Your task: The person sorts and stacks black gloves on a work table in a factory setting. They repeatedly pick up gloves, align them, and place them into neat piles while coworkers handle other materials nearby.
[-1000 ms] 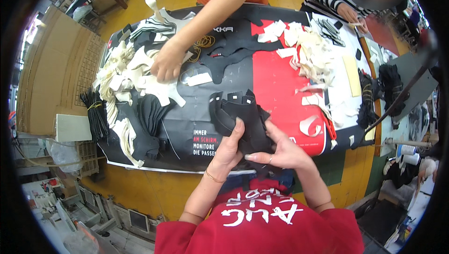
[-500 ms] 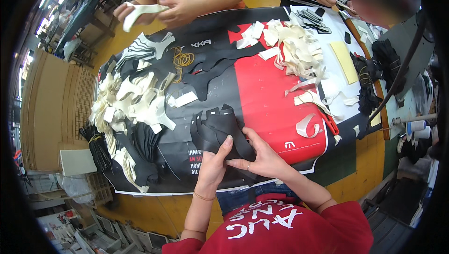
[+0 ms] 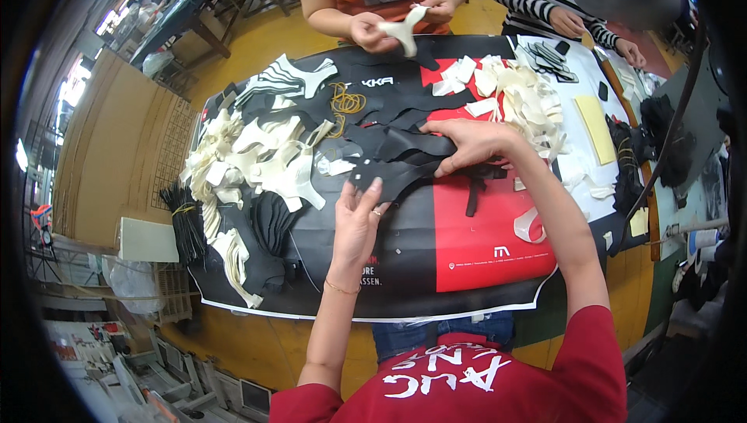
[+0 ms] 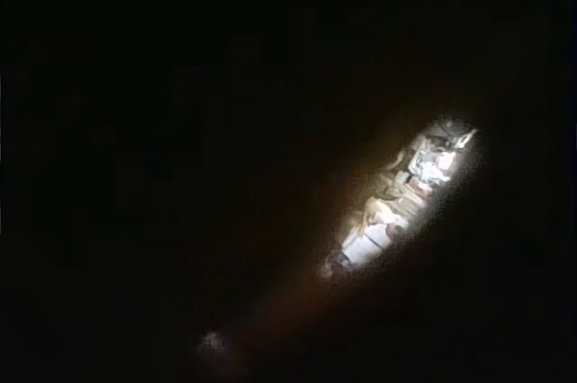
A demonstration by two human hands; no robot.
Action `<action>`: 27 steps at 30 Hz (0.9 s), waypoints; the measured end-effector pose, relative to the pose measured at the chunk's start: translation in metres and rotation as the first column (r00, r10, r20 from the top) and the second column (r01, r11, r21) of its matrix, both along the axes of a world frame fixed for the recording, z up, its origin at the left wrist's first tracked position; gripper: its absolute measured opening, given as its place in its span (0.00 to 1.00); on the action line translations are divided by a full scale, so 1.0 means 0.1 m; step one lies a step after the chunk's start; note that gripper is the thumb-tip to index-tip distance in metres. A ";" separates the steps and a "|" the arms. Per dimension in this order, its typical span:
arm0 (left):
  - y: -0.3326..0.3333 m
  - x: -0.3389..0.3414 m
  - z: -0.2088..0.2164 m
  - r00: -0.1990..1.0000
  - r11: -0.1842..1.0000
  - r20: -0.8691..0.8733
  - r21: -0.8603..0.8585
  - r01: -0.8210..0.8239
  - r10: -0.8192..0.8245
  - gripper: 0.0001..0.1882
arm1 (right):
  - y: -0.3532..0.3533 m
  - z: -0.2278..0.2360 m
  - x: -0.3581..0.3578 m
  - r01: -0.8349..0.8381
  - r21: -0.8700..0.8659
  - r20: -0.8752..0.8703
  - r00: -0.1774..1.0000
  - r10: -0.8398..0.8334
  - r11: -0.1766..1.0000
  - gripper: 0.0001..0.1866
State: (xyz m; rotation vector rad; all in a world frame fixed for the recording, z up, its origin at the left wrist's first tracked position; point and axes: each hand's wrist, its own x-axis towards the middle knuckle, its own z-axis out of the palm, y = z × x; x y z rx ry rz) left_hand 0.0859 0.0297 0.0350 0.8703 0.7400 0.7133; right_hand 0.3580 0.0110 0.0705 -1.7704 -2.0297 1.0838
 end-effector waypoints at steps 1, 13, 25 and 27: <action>0.01 0.01 -0.03 1.000 0.999 -0.011 0.055 0.001 -0.001 0.32 | 0.04 0.01 0.05 0.010 -0.063 0.040 0.999 -0.007 0.998 0.49; -0.12 -0.03 -0.34 0.904 0.838 -0.295 0.534 -0.112 0.309 0.30 | -0.37 0.08 -0.36 0.094 0.466 0.351 0.893 -0.281 0.880 0.41; -0.39 -0.18 -0.16 0.759 0.519 -0.520 0.807 0.284 0.393 0.21 | -0.44 -0.51 -0.65 0.061 0.746 0.130 0.963 -0.235 0.663 0.07; -0.39 -0.15 -0.20 0.698 0.360 -0.577 0.815 0.454 0.425 0.24 | -0.42 -0.46 -0.66 0.267 0.693 -0.082 0.952 -0.295 0.670 0.06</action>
